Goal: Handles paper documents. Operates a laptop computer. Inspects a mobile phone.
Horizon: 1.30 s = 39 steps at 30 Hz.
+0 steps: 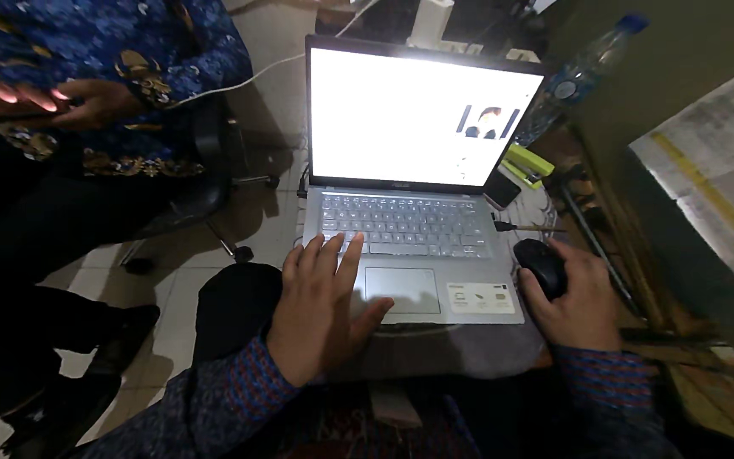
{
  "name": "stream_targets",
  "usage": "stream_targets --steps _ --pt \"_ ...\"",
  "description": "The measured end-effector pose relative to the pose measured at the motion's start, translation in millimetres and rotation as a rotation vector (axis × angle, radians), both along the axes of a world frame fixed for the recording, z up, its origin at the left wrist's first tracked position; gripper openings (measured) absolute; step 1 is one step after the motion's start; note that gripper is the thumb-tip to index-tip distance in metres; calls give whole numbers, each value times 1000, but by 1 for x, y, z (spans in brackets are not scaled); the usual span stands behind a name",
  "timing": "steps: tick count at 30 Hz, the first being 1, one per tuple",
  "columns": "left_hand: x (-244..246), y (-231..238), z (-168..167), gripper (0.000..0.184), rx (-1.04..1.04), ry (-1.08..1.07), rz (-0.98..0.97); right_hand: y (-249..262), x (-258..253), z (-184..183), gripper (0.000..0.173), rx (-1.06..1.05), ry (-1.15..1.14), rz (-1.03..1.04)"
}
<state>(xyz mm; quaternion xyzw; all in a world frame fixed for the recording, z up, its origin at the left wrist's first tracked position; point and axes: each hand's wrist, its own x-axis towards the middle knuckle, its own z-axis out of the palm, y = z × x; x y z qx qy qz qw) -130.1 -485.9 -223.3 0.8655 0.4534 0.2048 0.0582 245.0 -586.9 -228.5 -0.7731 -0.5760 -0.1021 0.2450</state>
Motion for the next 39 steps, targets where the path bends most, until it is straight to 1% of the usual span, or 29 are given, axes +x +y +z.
stream_targets --steps 8,13,22,28,35,39 --pt "1 -1 0 91 21 9 -11 0 3 -1 63 13 1 20" --pt "2 -1 -1 90 29 12 -14 -1 1 0 64 14 38 1" --pt "3 -1 0 89 51 41 -4 -1 2 -2 60 38 85 1" --pt "3 -1 -1 92 68 53 -4 -1 3 -4 61 54 88 -1" --pt "4 0 -1 91 99 52 -2 0 4 -3 61 42 87 6" --pt "4 -1 -1 90 96 49 -4 0 5 -3 58 36 91 21"
